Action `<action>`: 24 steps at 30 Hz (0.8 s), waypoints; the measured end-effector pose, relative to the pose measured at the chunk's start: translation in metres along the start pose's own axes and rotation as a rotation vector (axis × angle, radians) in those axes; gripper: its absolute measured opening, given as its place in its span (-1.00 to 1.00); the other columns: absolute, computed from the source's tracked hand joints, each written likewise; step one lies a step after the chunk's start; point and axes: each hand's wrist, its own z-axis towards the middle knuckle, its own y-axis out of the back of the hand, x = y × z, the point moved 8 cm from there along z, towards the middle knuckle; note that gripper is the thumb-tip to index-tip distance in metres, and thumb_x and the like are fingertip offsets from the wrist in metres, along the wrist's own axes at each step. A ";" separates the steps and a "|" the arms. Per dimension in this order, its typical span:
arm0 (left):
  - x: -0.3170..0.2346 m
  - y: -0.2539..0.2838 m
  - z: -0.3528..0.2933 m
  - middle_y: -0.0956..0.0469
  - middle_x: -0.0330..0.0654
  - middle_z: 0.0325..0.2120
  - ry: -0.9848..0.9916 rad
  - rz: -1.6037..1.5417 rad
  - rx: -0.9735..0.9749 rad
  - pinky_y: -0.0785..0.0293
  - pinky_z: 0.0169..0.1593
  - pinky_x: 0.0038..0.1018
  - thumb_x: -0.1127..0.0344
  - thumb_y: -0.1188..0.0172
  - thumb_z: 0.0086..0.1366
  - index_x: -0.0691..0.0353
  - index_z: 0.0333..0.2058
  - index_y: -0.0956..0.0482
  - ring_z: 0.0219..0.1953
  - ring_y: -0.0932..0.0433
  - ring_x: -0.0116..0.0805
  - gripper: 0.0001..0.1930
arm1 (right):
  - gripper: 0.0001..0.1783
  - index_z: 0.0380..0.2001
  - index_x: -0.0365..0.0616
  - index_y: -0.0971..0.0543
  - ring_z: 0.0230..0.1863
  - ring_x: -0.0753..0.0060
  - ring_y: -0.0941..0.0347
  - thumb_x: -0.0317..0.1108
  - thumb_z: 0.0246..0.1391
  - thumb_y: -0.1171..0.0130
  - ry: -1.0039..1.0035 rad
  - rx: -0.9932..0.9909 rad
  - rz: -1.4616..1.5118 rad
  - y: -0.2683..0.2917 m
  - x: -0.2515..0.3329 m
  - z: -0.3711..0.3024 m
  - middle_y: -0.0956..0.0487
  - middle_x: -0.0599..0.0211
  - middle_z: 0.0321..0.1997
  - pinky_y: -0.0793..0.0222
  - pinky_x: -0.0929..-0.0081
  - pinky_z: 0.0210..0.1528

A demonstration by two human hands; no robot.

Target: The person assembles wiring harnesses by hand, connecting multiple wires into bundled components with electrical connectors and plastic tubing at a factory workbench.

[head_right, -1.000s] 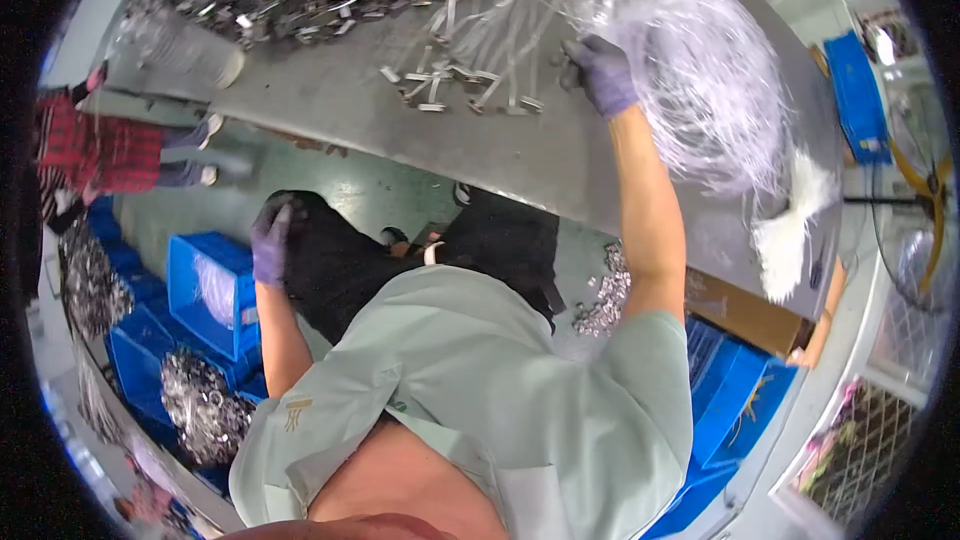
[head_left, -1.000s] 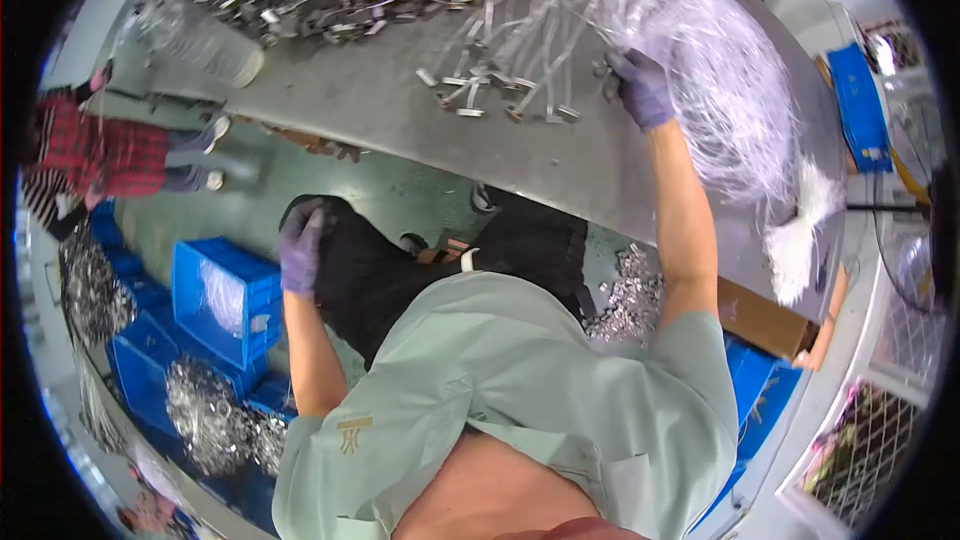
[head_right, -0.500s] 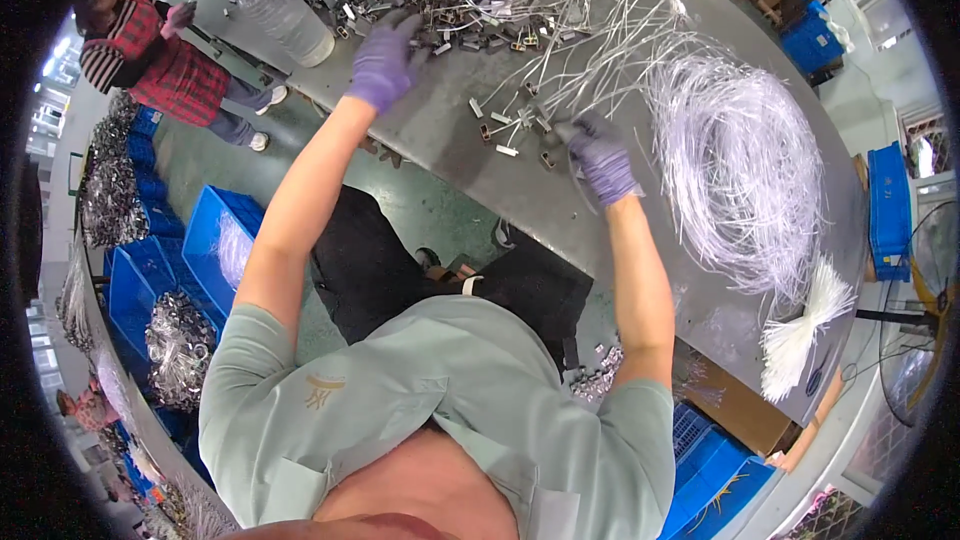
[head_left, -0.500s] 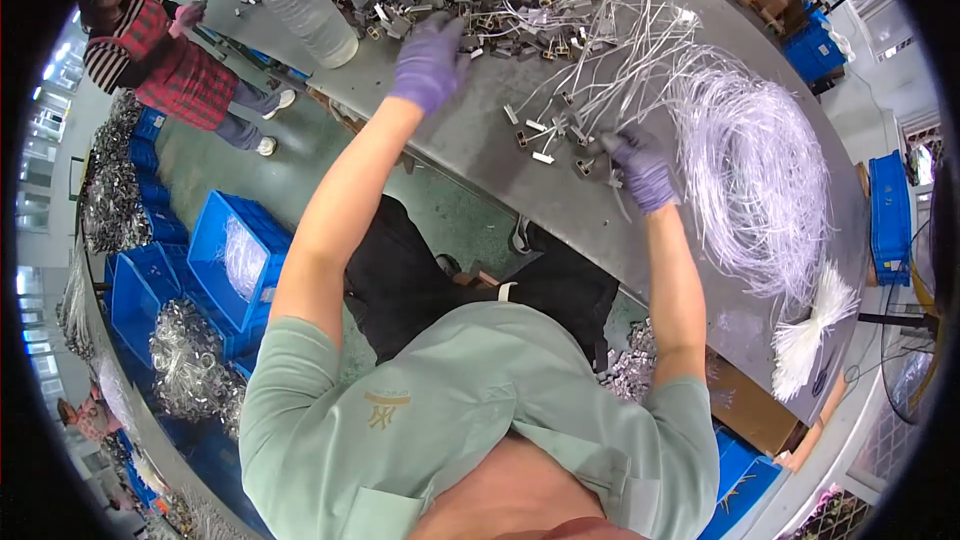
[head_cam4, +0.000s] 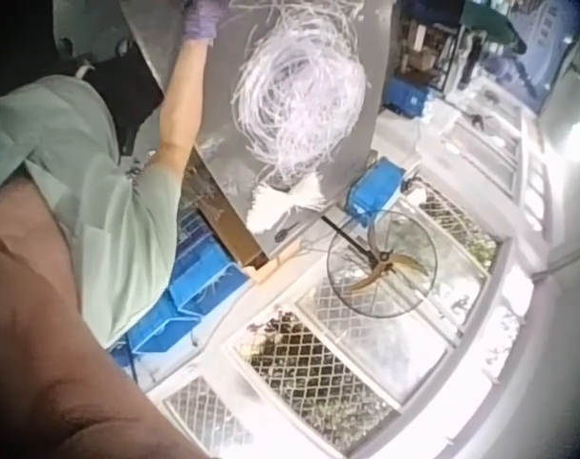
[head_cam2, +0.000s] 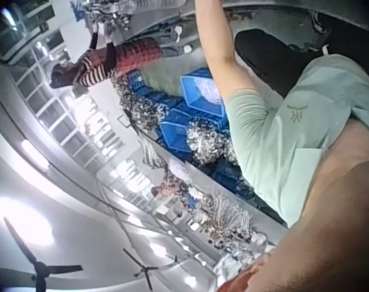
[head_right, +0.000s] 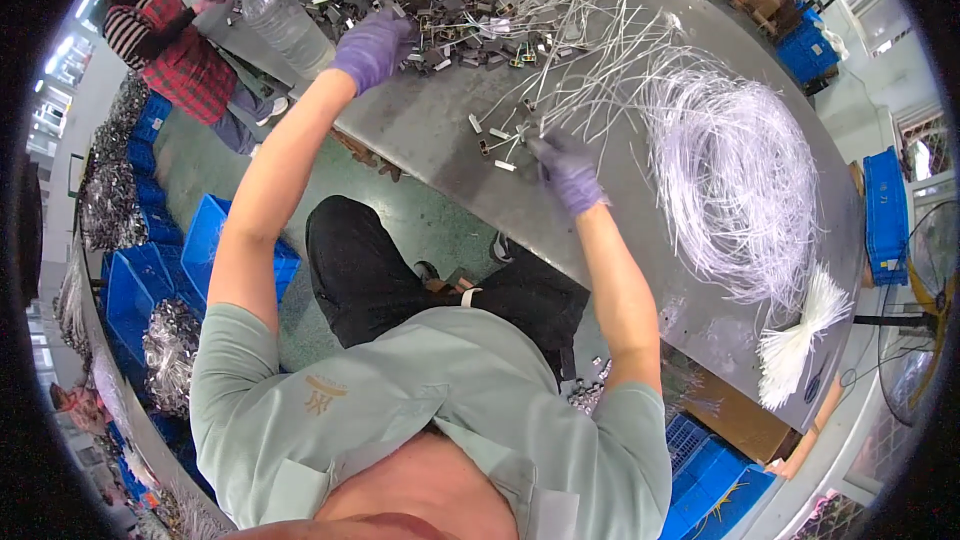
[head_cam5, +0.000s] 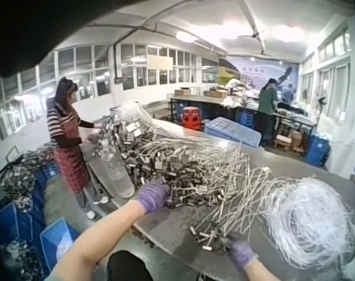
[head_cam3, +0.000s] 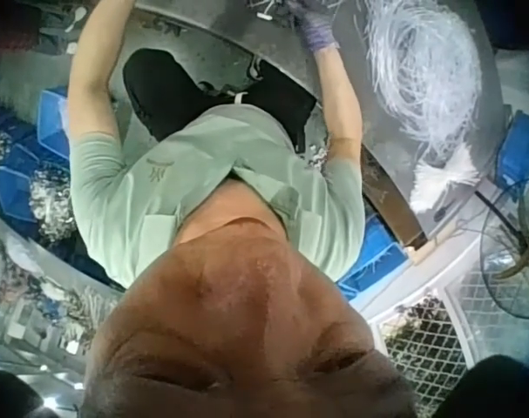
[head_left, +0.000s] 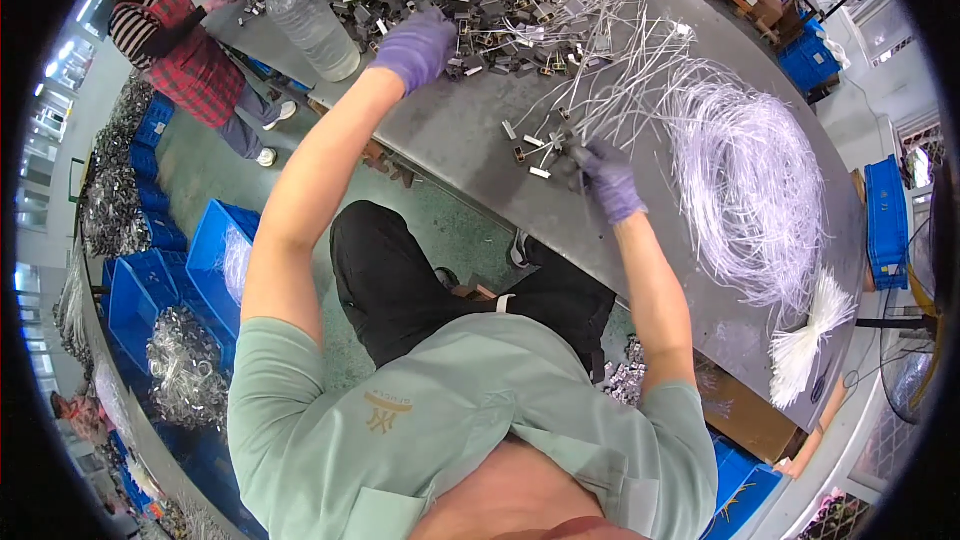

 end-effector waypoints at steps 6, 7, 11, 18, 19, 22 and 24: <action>0.021 -0.051 -0.073 -0.47 0.01 -0.37 0.136 -0.238 -0.042 -0.38 -0.22 -0.20 0.27 -0.10 0.15 0.29 -0.29 -0.46 -0.34 -0.48 -0.03 -0.78 | -0.64 -0.09 -0.25 -0.40 -0.41 0.27 -0.53 -0.22 0.14 -0.03 -0.102 0.145 0.260 -0.075 -0.018 0.035 -0.57 0.13 -0.28 -0.41 0.48 -0.41; 0.031 -0.064 -0.086 -0.46 -0.04 -0.43 0.206 -0.488 -0.048 -0.38 -0.28 -0.27 0.27 -0.09 0.16 0.30 -0.28 -0.46 -0.39 -0.45 -0.16 -0.78 | -0.62 -0.07 -0.25 -0.36 -0.37 0.24 -0.54 -0.22 0.14 -0.02 -0.102 0.190 0.316 -0.089 -0.024 0.045 -0.56 0.12 -0.23 -0.42 0.47 -0.39; 0.043 -0.083 -0.128 -0.40 -0.21 -0.56 0.471 -1.117 0.105 -0.34 -0.42 -0.51 0.30 -0.07 0.18 0.31 -0.29 -0.47 -0.52 -0.34 -0.49 -0.80 | -0.66 -0.07 -0.26 -0.35 -0.34 0.23 -0.58 -0.28 0.16 0.02 -0.100 0.218 0.375 -0.126 -0.023 0.062 -0.58 0.13 -0.18 -0.44 0.47 -0.46; 0.014 -0.044 -0.264 -0.26 -0.29 -0.78 0.560 -1.239 0.014 -0.11 -0.57 -0.50 0.06 0.15 0.29 0.25 -0.65 -0.35 -0.69 -0.22 -0.49 -0.57 | -0.63 -0.04 -0.25 -0.29 -0.18 0.13 -0.55 -0.24 0.17 0.02 -0.084 0.327 0.471 -0.181 -0.023 0.075 -0.52 0.03 -0.07 -0.41 0.51 -0.38; 0.012 -0.044 -0.289 -0.26 -0.29 -0.78 0.598 -1.216 0.032 -0.11 -0.57 -0.51 0.06 0.14 0.29 0.23 -0.66 -0.34 -0.70 -0.23 -0.49 -0.57 | -0.63 -0.05 -0.25 -0.29 -0.15 0.11 -0.54 -0.25 0.17 0.03 -0.069 0.356 0.562 -0.186 -0.025 0.079 -0.50 0.00 -0.05 -0.42 0.50 -0.37; 0.010 -0.055 -0.376 -0.28 -0.28 -0.81 0.652 -1.160 0.146 -0.10 -0.60 -0.54 0.04 0.12 0.28 0.20 -0.68 -0.33 -0.73 -0.23 -0.50 -0.56 | -0.68 -0.05 -0.23 -0.33 -0.17 0.07 -0.53 -0.31 0.17 0.02 -0.043 0.316 0.662 -0.189 -0.028 0.084 -0.52 0.02 -0.09 -0.43 0.42 -0.38; 0.003 -0.063 -0.431 -0.30 -0.27 -0.82 0.861 -1.322 0.267 -0.09 -0.64 -0.56 0.04 0.09 0.28 0.25 -0.57 -0.45 -0.77 -0.23 -0.50 -0.58 | -0.72 -0.07 -0.24 -0.37 -0.26 0.10 -0.56 -0.36 0.17 0.03 -0.049 0.242 0.707 -0.191 -0.032 0.089 -0.55 0.03 -0.18 -0.45 0.42 -0.41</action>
